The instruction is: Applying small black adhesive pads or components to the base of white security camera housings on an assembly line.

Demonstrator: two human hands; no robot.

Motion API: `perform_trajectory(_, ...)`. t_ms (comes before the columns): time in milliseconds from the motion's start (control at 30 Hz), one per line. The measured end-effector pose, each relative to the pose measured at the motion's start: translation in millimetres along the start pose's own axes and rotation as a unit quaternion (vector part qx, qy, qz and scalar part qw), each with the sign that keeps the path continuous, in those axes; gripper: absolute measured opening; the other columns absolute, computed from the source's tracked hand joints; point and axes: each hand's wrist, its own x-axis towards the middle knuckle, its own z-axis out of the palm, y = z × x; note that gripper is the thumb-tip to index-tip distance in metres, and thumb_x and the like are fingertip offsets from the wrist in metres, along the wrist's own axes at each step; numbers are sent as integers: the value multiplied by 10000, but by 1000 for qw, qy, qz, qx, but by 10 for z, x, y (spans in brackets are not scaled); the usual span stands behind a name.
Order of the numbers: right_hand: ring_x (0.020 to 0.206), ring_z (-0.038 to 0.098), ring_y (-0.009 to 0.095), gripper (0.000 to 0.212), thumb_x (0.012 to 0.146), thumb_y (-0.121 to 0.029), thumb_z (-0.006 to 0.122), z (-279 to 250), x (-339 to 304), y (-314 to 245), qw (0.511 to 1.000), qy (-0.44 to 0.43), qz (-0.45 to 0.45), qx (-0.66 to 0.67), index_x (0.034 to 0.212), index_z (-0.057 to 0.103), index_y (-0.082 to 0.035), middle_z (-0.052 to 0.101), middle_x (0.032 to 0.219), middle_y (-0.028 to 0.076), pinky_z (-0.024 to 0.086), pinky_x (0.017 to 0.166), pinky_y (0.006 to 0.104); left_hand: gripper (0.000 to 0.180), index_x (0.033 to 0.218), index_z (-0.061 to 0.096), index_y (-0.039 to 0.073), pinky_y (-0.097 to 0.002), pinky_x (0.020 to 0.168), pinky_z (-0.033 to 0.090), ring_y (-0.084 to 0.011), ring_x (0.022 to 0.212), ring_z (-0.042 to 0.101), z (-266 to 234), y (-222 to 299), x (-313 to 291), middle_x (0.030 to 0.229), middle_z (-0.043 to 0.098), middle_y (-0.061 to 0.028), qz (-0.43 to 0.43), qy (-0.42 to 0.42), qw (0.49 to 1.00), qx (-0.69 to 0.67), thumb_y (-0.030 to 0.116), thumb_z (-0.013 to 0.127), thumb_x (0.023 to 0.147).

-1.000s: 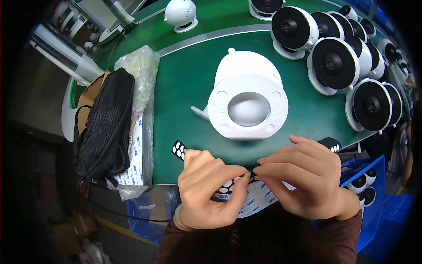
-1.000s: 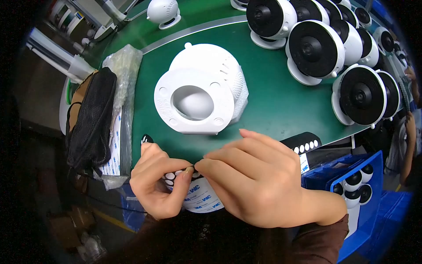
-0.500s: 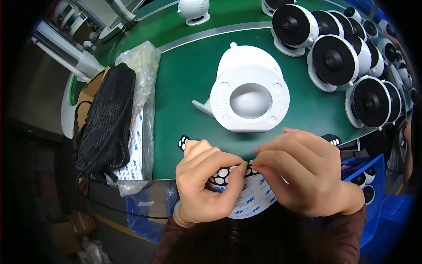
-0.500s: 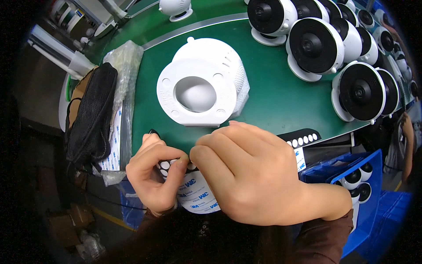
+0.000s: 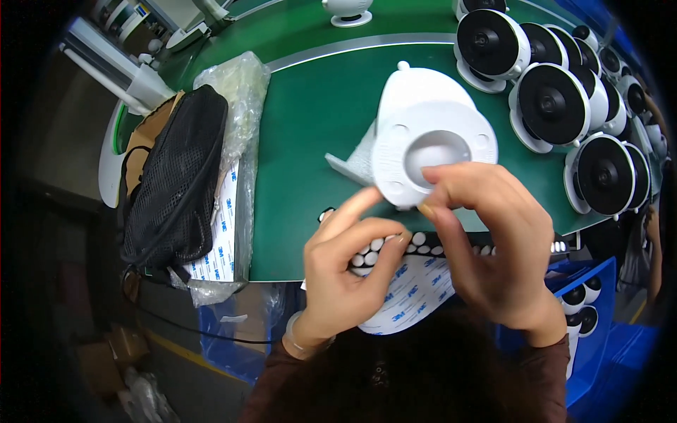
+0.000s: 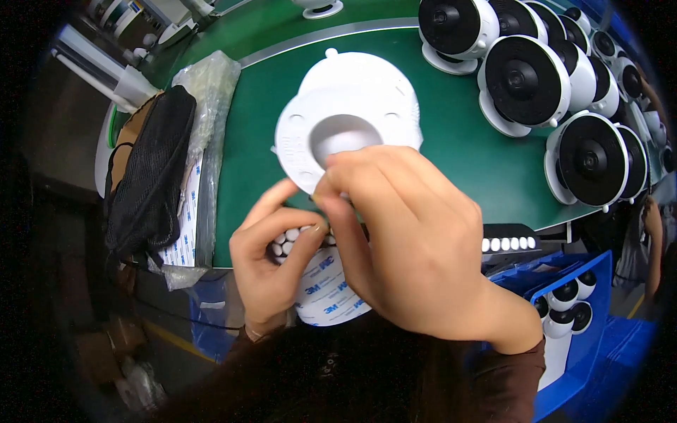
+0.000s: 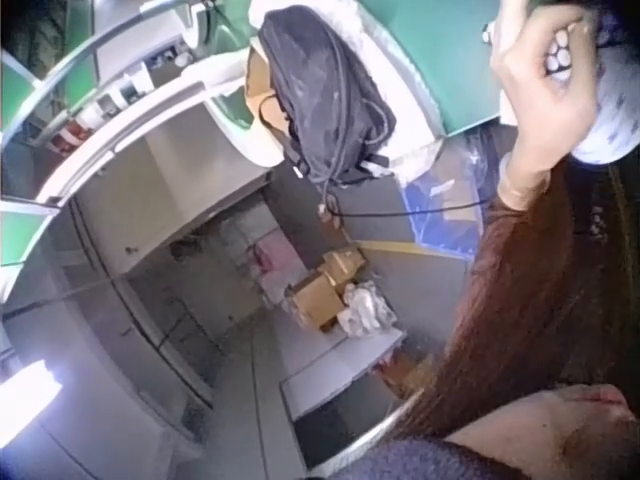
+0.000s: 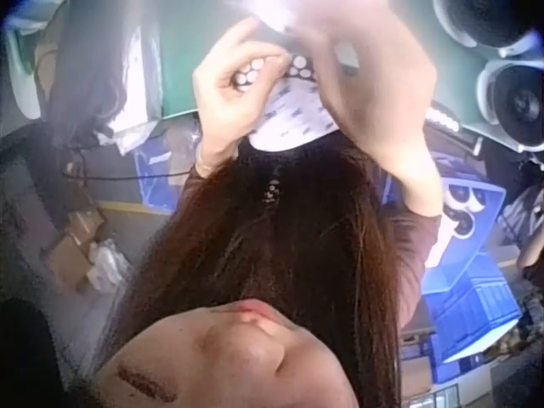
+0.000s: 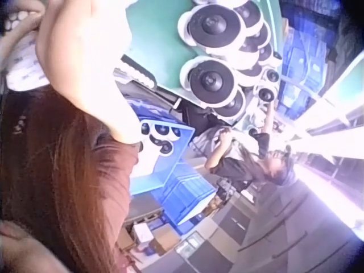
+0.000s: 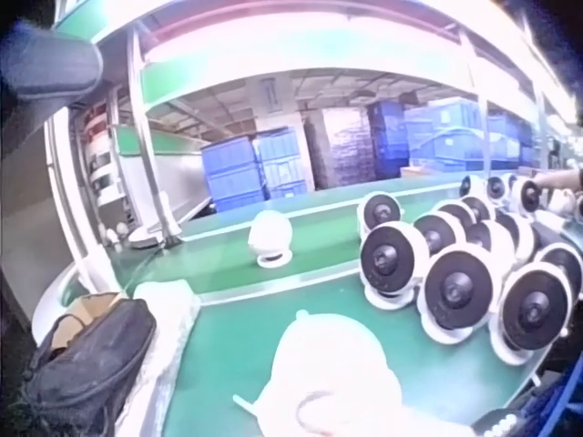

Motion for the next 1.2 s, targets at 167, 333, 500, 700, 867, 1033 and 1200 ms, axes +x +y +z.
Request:
perform_trajectory(167, 613, 585, 180, 85, 719, 25, 632, 116, 27, -62, 994, -34, 95, -38, 792, 589, 17, 613, 735, 107, 452, 574, 243, 118, 791, 641, 35, -290, 675, 395, -222, 713, 536, 137, -63, 55, 926, 624, -93, 9, 34, 999, -6, 7, 654, 677)
perform_trajectory(333, 622, 569, 114, 95, 726, 42, 620, 49, -2, -19, 993, -36, 116, -11, 816, 594, 26, 624, 747, 79, 440, 566, 221, 105, 794, 626, -25, -271, 756, 402, -191, 832, 559, 122, -33, 77, 909, 611, -129, 23, 5, 1000, 20, -19, 606, 692)
perform_trajectory(500, 618, 566, 115, 93, 724, 58, 609, 73, 29, -38, 993, -48, 104, -31, 810, 591, 26, 617, 736, 75, 444, 580, 211, 85, 777, 625, -15, -269, 741, 388, -187, 801, 552, 105, -40, 86, 885, 613, -114, 23, 10, 999, 25, -6, 612, 694)
perform_trajectory(700, 610, 565, 115, 100, 720, 67, 605, 127, 22, -41, 994, -39, 92, -48, 807, 589, 21, 615, 742, 69, 445, 570, 212, 85, 776, 619, -15, -264, 723, 383, -184, 781, 544, 100, -54, 69, 869, 612, -109, 28, 18, 999, 28, -11, 610, 692)
perform_trajectory(867, 627, 579, 114, 100, 729, 56, 613, 109, 27, -58, 993, -58, 73, -71, 815, 571, 24, 614, 738, 67, 454, 581, 209, 107, 764, 619, 41, -293, 624, 337, -216, 658, 528, 129, -99, 73, 820, 600, -84, 67, 49, 997, 8, 16, 650, 665)
perform_trajectory(1033, 742, 609, 138, 114, 791, 68, 551, 81, -21, 1, 993, 66, 92, 27, 897, 547, 28, 620, 804, 89, 465, 606, 213, 101, 747, 627, 45, -276, 631, 359, -208, 632, 514, 49, -14, 40, 936, 614, -103, 46, 20, 998, 37, 12, 658, 657)
perform_trajectory(1200, 706, 606, 265, 277, 617, -38, 650, -275, -168, -100, 979, -179, 92, 41, 889, 629, 7, 616, 784, 144, 464, 625, 287, 177, 724, 655, 65, -278, 670, 382, -205, 756, 462, -139, 199, -15, 1074, 599, -92, 66, 20, 994, 79, 2, 671, 560)
